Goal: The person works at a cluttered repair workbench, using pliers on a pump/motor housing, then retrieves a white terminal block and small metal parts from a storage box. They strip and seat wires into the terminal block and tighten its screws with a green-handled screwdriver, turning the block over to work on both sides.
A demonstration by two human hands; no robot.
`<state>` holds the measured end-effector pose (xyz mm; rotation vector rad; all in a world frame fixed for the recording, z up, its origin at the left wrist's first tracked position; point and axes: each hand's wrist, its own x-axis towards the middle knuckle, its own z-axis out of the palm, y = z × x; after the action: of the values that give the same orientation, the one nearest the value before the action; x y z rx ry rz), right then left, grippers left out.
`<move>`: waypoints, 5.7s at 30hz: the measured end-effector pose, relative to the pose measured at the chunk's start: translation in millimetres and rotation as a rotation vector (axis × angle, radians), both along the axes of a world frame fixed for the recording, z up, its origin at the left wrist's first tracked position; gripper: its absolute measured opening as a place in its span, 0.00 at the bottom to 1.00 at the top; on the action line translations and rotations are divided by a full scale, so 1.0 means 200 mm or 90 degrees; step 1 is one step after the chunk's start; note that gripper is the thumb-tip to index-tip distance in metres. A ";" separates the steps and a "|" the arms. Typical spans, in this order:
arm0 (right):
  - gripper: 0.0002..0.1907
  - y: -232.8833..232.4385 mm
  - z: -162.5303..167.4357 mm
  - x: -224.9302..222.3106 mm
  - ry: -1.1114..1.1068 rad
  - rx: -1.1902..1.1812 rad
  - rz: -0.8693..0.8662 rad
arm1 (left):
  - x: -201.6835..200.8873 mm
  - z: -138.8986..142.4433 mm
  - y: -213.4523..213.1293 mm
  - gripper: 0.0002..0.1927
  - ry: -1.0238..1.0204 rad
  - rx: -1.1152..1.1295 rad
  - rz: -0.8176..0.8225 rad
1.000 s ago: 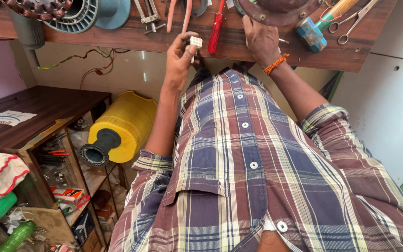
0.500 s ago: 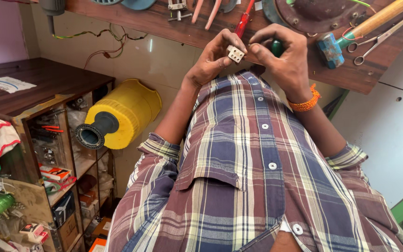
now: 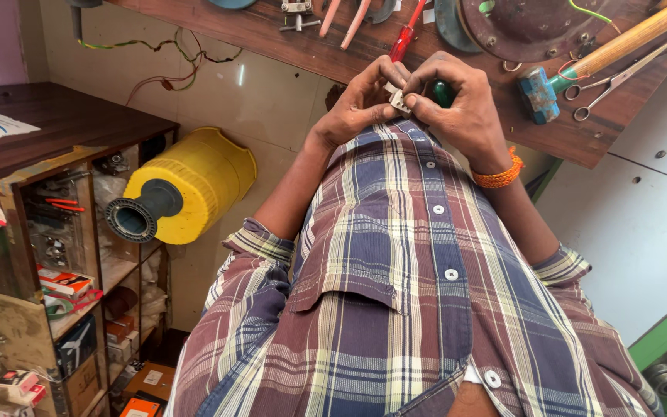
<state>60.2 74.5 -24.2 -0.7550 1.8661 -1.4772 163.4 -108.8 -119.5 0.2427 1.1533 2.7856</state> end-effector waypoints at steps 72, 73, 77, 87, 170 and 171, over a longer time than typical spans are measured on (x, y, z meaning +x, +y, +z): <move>0.16 0.07 0.32 -0.06 0.533 -0.055 0.037 | -0.03 0.12 0.01 0.22 0.026 -0.120 0.225; 0.17 0.06 0.32 -0.06 0.530 -0.059 0.037 | -0.03 0.12 0.01 0.22 0.026 -0.124 0.224; 0.27 0.03 0.33 -0.07 0.549 -0.031 -0.011 | -0.03 0.12 0.03 0.21 0.033 -0.150 0.213; 0.27 0.01 0.37 -0.04 0.478 -0.068 -0.029 | -0.03 0.12 0.05 0.21 -0.003 -0.115 0.243; 0.25 0.75 -0.32 0.25 -0.021 -0.045 -0.458 | -0.38 -0.38 0.23 0.20 0.199 -1.236 0.370; 0.25 0.80 -0.35 0.29 -0.051 -0.034 -0.503 | -0.37 -0.38 0.24 0.19 0.218 -1.232 0.383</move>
<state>118.1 235.0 -93.4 0.0647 2.1826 -1.9819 89.6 -61.3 -196.3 0.1070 3.4677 0.6162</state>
